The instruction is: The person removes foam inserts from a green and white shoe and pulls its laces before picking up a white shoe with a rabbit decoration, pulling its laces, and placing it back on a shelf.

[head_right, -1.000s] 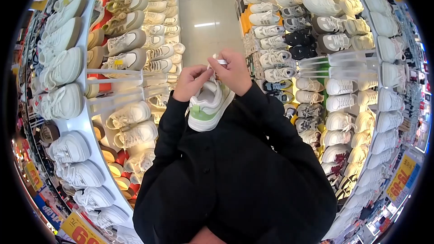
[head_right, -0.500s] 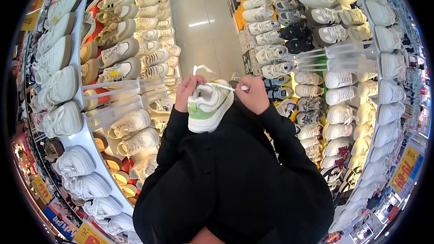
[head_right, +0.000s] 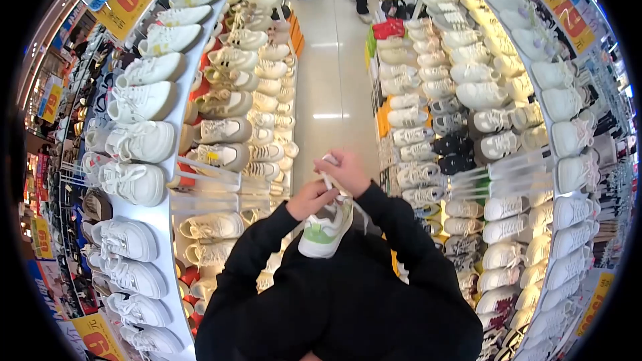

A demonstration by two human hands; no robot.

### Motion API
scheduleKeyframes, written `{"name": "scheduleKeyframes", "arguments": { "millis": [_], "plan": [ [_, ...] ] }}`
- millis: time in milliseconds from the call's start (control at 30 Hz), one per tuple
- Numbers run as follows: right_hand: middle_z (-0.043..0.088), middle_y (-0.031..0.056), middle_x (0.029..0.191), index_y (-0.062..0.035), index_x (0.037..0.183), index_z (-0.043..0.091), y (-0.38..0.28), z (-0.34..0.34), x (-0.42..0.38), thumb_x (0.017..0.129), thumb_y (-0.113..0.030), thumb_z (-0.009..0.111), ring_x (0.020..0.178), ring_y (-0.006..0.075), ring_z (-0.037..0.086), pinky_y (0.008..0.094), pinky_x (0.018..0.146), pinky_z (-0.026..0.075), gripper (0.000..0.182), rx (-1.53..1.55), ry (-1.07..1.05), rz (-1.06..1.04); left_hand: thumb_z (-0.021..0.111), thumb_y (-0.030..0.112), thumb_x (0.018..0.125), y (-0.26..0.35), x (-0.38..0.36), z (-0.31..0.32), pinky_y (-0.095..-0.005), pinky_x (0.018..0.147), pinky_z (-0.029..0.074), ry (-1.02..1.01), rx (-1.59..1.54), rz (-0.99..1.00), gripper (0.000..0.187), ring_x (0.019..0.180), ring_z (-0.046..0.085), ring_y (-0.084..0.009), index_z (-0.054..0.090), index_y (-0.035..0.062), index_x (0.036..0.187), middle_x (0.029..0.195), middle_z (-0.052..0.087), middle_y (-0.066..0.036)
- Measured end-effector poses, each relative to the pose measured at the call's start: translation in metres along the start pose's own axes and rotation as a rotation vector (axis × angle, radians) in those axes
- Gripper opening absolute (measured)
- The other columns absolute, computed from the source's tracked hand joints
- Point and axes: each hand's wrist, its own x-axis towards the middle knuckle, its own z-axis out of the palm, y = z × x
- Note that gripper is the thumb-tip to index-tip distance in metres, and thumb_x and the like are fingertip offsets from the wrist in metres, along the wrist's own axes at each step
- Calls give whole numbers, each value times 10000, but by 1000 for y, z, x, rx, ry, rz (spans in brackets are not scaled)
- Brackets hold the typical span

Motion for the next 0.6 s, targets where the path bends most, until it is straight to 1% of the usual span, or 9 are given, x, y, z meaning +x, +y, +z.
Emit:
{"name": "scheduleKeyframes", "arguments": {
  "millis": [33,100,167,200,267,367,467,567,600],
  "plan": [
    [666,62,908,15,998,638,7,2,-7,946,-266,559,857,122,618,256,767,486,297,114,-26,-8,505,234,978,-6,-3,-1,-279,699,494,49,-70,-56,294,735,614,-128,647,-24,985,814,670,-58],
    [636,86,1087,17,1179,591,19,1,-30,982,-250,463,1003,152,595,282,887,457,356,481,-73,164,512,244,980,-13,-9,0,-250,700,492,164,-219,-146,307,748,609,-101,652,-24,1029,809,661,-31],
    [612,106,1167,26,1220,561,41,-1,-44,981,-229,439,1065,185,580,309,951,437,370,381,-79,125,555,241,960,-36,-13,-9,-238,708,492,171,-189,-155,297,768,623,-94,665,-24,1037,828,675,-37],
    [611,115,1184,30,1229,558,41,0,-52,967,-204,452,1095,192,569,309,987,411,367,358,-41,156,585,227,943,-26,-16,-11,-234,716,493,154,-176,-138,274,779,627,-91,673,-21,1019,841,682,-41],
    [619,112,1172,30,1225,563,47,-2,-57,960,-197,467,1112,196,564,312,986,414,362,334,-27,181,659,160,890,-16,-14,-12,-233,741,497,99,-288,-173,191,803,629,-82,691,-7,977,870,693,-45],
    [635,110,1136,28,1182,590,43,-11,-57,970,-184,455,1058,182,593,297,949,438,329,338,-1,239,688,120,856,-13,2,-18,-228,727,504,2,-223,-209,136,779,630,-80,699,8,933,878,688,-27],
    [651,102,1102,23,1173,598,39,-23,-51,982,-185,448,997,169,619,279,906,460,320,301,28,263,697,125,834,-14,24,-29,-243,708,508,-11,-48,-231,123,723,636,-99,698,22,902,833,683,-40],
    [657,66,1077,20,1182,603,51,-40,-38,959,-151,502,982,127,603,256,879,458,299,211,26,218,687,121,795,-4,50,-33,-280,687,511,-24,343,-44,103,695,644,-166,694,46,863,775,646,-65],
    [657,59,1074,20,1185,604,56,-48,-32,955,-144,509,976,117,598,249,874,457,298,211,18,247,666,123,755,2,61,-35,-337,672,508,-18,591,74,131,731,629,-255,685,75,876,794,602,-101]
  ]
}}
